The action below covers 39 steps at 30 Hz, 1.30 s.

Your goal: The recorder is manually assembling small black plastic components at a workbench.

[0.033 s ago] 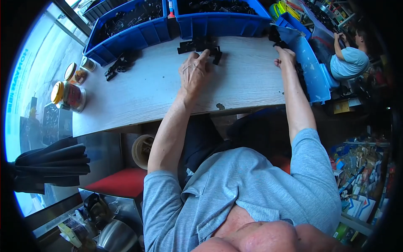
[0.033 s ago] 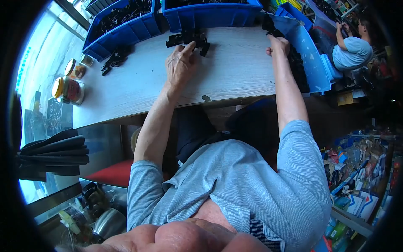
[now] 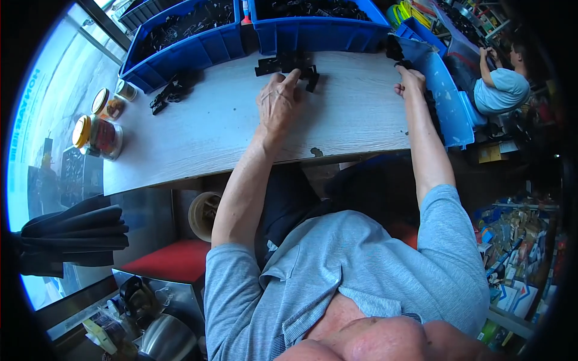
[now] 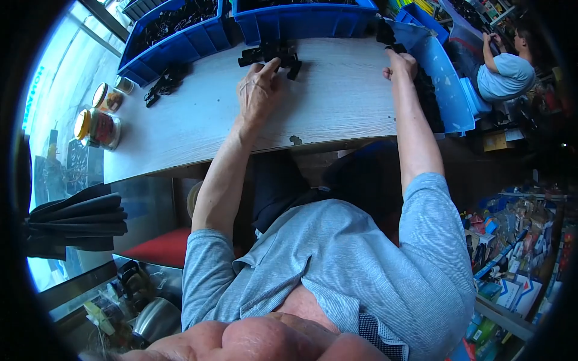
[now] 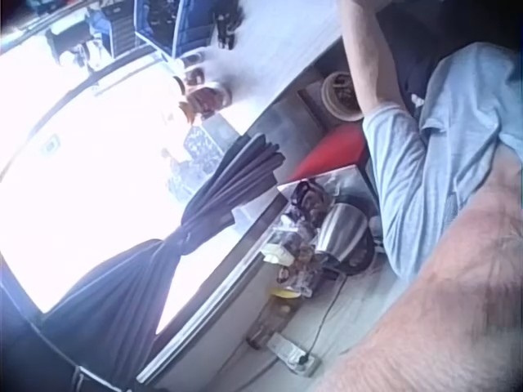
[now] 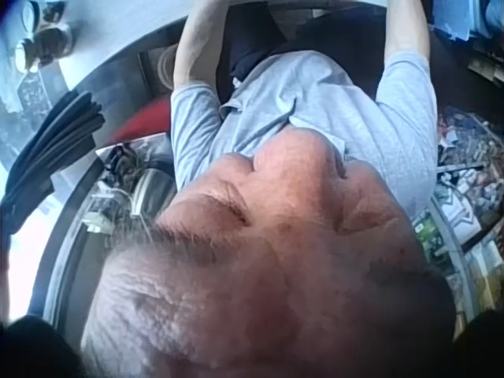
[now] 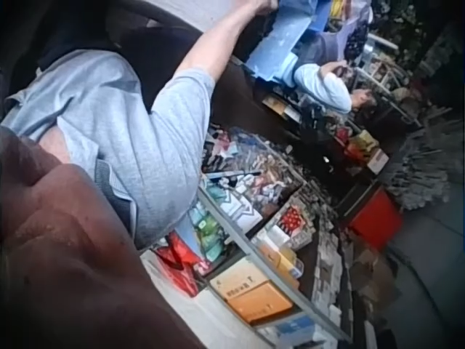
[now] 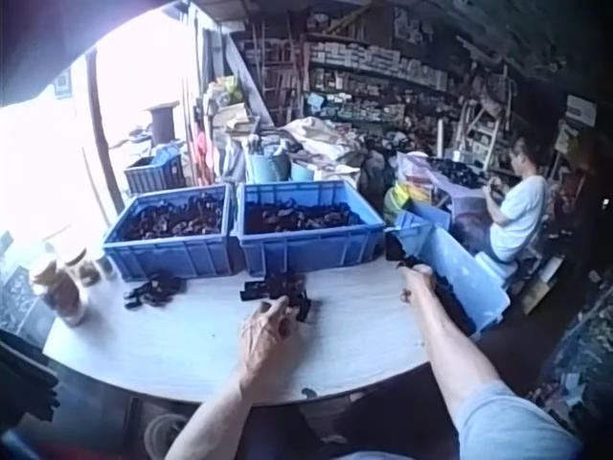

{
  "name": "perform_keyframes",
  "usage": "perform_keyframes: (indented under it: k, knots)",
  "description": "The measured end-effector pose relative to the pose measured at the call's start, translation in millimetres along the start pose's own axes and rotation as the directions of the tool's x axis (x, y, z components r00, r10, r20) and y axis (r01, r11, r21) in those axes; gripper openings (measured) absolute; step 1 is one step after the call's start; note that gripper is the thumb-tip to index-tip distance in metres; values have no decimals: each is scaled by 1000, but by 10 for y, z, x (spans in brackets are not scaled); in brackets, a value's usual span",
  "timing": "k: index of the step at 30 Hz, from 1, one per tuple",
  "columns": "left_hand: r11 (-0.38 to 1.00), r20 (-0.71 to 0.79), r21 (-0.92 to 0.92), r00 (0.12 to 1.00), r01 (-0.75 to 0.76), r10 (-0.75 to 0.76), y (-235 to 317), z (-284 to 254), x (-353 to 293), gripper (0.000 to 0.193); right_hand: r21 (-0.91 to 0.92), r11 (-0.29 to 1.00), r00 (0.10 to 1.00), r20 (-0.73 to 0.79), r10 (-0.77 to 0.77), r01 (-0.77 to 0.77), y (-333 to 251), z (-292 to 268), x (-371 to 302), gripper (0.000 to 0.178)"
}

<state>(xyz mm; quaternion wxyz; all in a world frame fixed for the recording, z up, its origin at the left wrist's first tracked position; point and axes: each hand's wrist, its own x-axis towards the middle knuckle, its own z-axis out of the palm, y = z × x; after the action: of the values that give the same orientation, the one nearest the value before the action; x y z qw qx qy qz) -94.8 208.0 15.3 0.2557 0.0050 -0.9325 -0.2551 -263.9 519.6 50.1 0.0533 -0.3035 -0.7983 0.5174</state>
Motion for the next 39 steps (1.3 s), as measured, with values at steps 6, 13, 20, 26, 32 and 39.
perform_keyframes:
  k: [6,13,20,26,32,39]
  knots:
    - [913,-149,-398,975,92,-163,-224,14,-14,30,291,952,971,186,-150,91,209,152,-304,40]
    - [621,50,-747,951,238,-304,-143,22,3,34,244,966,685,689,-235,86,236,334,-1294,52]
    - [364,225,-875,934,319,-276,-40,23,-120,39,98,965,516,830,-213,241,191,645,-1794,65]
    - [398,184,-877,954,269,-238,-89,-39,-245,36,96,955,524,818,-236,279,232,627,-1875,54]
    - [987,-395,149,919,63,1,-1126,-822,-263,43,246,943,538,776,-331,225,285,602,-1884,62]
    - [840,-214,508,973,191,-92,-1910,-1162,-309,43,240,941,515,790,-333,239,293,617,-1884,55]
